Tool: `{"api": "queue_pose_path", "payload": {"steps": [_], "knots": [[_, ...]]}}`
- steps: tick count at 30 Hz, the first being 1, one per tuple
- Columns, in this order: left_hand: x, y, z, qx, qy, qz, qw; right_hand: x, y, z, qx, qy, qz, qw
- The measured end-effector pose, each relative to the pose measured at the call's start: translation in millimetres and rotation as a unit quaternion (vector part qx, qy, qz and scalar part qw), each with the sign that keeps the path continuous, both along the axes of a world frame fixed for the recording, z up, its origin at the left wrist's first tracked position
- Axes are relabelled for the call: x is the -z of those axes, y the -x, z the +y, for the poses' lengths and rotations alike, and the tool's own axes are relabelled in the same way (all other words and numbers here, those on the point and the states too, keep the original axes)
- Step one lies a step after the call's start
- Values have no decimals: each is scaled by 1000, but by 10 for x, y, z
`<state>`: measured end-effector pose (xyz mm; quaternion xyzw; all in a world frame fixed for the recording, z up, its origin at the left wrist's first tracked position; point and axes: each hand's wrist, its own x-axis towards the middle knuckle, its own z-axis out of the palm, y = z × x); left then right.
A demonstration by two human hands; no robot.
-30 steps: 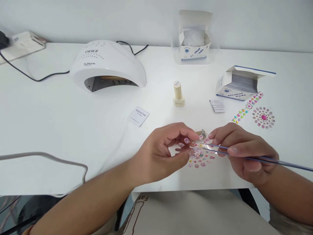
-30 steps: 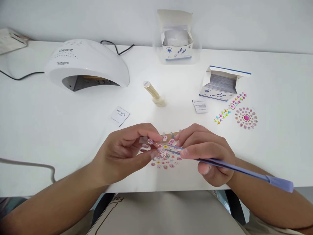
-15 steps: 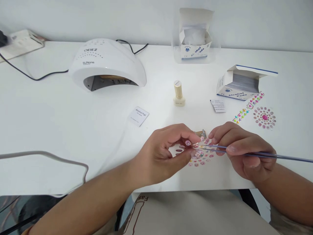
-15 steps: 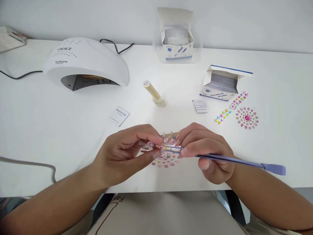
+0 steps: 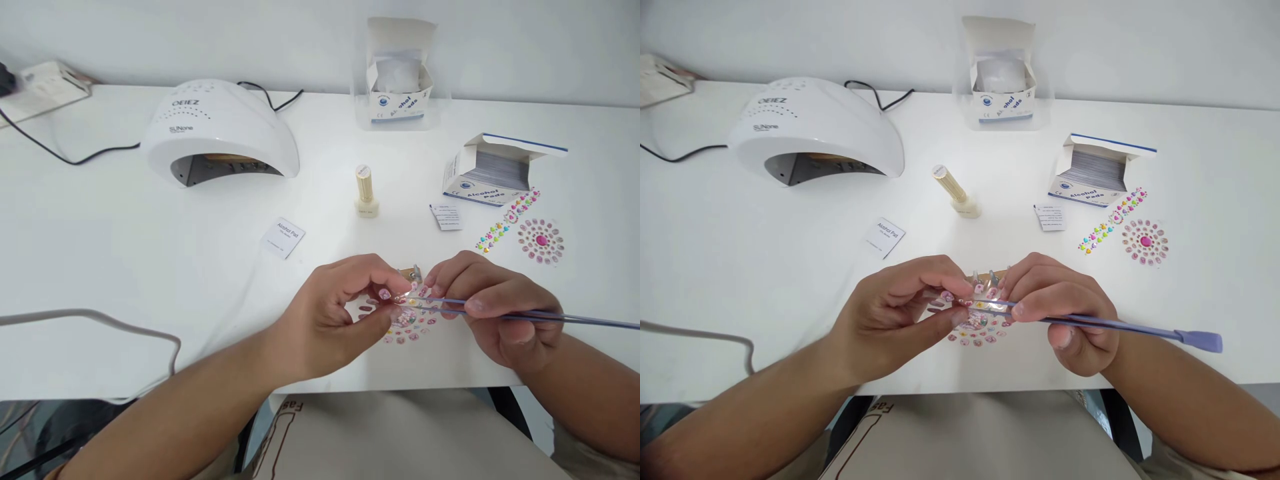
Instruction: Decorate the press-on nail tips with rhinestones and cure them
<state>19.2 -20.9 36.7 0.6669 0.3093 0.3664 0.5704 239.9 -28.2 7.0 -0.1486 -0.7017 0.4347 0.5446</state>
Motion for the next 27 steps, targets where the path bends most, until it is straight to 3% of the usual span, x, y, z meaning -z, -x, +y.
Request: {"api": "queue_pose_path", "payload": {"steps": [8, 27], "knots": [[31, 0, -19, -12, 33, -22, 999, 44, -29, 0, 10, -14, -8, 1000], [3, -23, -16, -28, 9, 16, 999, -2, 11, 52, 11, -18, -6, 1000]]}}
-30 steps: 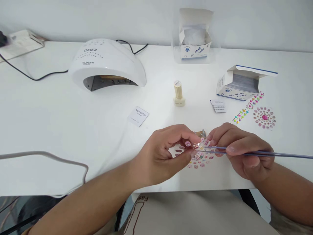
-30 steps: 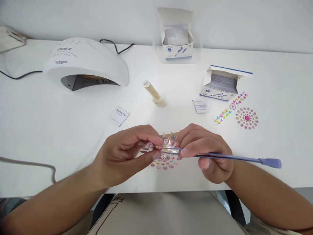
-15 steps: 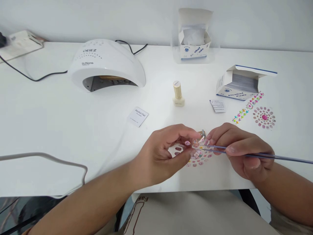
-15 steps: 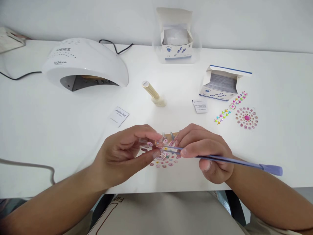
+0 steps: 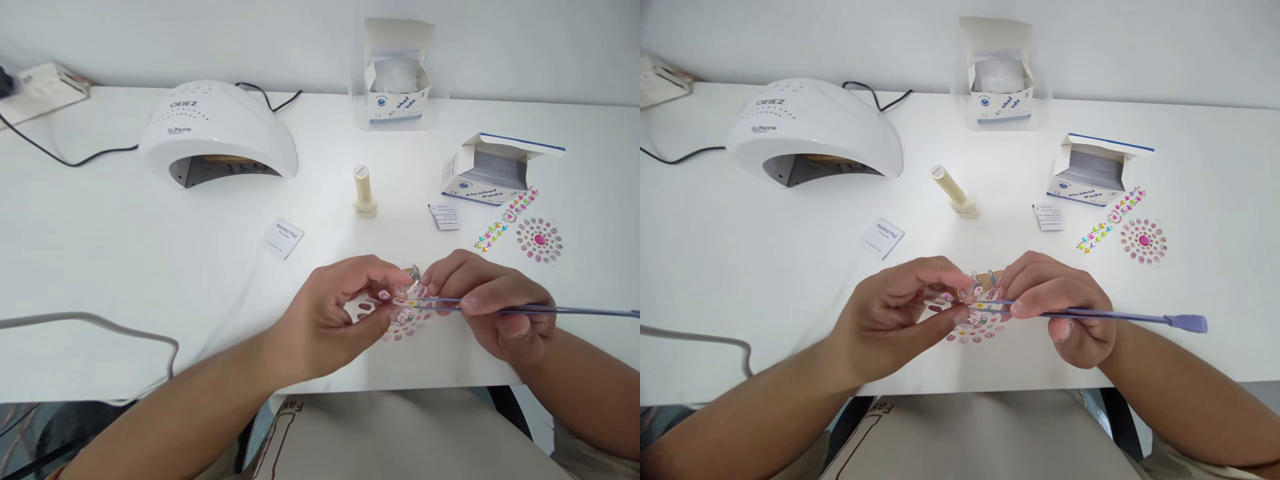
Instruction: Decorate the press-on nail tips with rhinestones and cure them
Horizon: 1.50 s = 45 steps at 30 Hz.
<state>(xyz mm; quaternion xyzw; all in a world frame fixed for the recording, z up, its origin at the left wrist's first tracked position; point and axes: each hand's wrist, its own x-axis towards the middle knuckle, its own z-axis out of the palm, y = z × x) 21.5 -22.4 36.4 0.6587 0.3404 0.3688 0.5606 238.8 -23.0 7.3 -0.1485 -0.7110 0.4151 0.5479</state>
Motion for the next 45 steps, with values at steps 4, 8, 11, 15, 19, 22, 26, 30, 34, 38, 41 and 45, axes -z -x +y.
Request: {"api": "queue_pose_path", "payload": {"steps": [4, 8, 11, 15, 19, 22, 26, 30, 34, 38, 41, 45], "knots": [[-3, -3, 3, 1, -5, -2, 1000, -6, -2, 2, 1, -6, -11, 1000], [-3, 0, 5, 8, -11, -8, 1000, 35, -28, -1, -2, -25, -14, 1000], [1, 1, 4, 8, -8, -7, 1000, 80, -56, -14, 4, -50, -24, 998], [5, -3, 0, 1, -4, 0, 1000, 101, -77, -18, 21, -87, -54, 995], [9, -6, -3, 6, -2, -14, 1000, 94, -77, 5, 4, -86, -41, 995], [16, -5, -3, 8, -11, -10, 1000, 84, -65, 24, -6, -60, -24, 998], [14, -5, -1, 0, -22, 6, 1000, 51, -30, 42, -5, -33, -18, 999], [3, -6, 0, -4, -21, 12, 1000, 35, -10, 47, -7, -31, -9, 999], [12, -7, 0, 9, -21, -1, 1000, 77, -40, 30, 0, -44, -12, 999], [29, -9, 1, 12, -33, -7, 999, 128, -78, 28, -3, -73, -21, 997], [32, -6, 3, 11, -34, -8, 999, 126, -72, 49, -12, -91, -23, 996], [26, 0, 2, 12, -38, -1, 999, 89, -45, 74, -12, -74, -26, 997]]}}
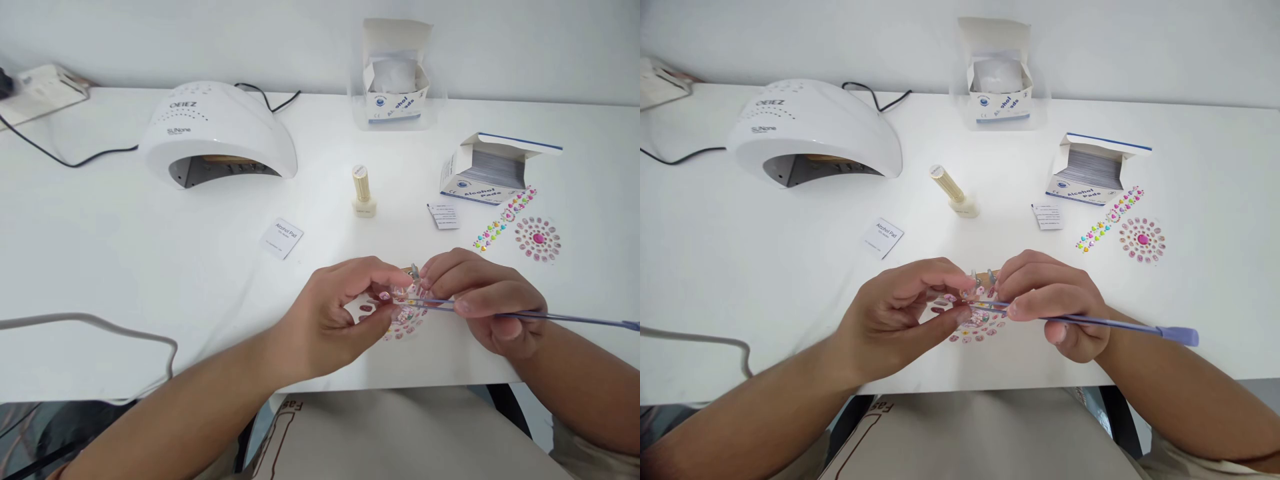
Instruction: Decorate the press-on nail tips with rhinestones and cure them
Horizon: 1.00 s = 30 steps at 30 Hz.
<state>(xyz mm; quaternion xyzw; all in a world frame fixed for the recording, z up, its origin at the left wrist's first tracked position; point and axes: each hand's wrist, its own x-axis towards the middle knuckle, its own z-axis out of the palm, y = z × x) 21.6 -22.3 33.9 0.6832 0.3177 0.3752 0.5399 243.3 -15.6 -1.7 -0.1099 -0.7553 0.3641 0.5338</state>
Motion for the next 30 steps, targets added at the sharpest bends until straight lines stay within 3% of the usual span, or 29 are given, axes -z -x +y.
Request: {"api": "queue_pose_path", "payload": {"steps": [30], "knots": [[24, 6, -7, 7, 36, -13, 999, 19, 10, -30, 49, 24, 22, 998]]}}
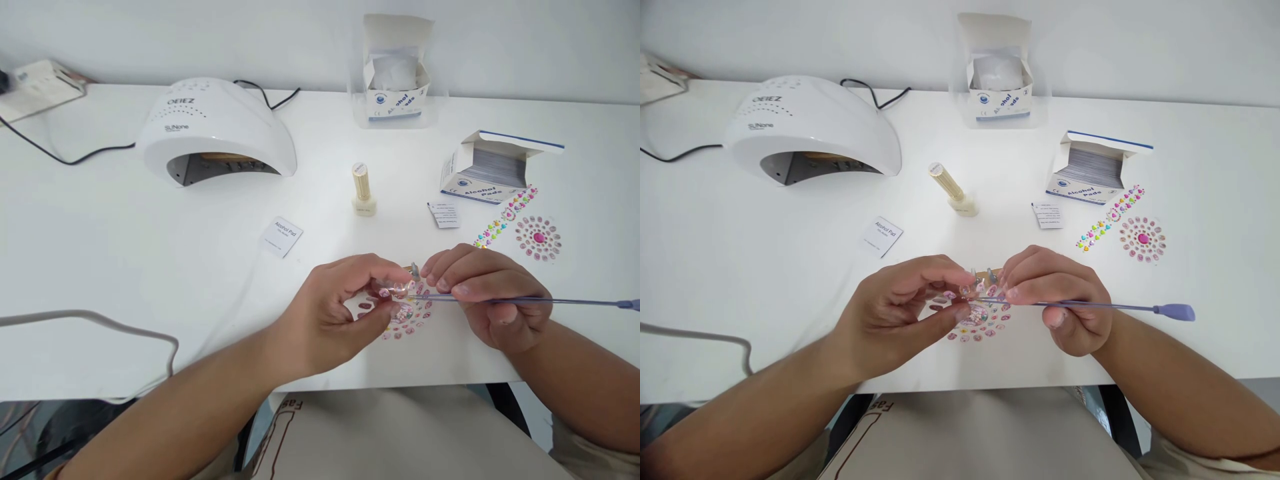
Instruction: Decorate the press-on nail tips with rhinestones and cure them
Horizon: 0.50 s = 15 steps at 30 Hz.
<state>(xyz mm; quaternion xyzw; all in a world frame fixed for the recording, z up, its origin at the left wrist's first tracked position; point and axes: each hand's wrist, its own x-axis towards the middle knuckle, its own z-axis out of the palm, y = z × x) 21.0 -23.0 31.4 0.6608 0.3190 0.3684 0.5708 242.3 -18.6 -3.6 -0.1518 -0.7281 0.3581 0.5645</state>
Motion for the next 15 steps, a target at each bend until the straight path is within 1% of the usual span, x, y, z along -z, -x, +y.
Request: {"api": "queue_pose_path", "payload": {"steps": [4, 10, 15], "knots": [[12, 2, -8, 5, 17, -5, 1000, -9, 14, 1, -1, -3, 6, 1000], [16, 8, -14, -18, 15, 20, 1000, -54, 28, 4, 4, 7, 25, 1000], [3, 10, -11, -16, 30, 21, 999, -60, 40, 17, 13, -4, 32, 999]]}}
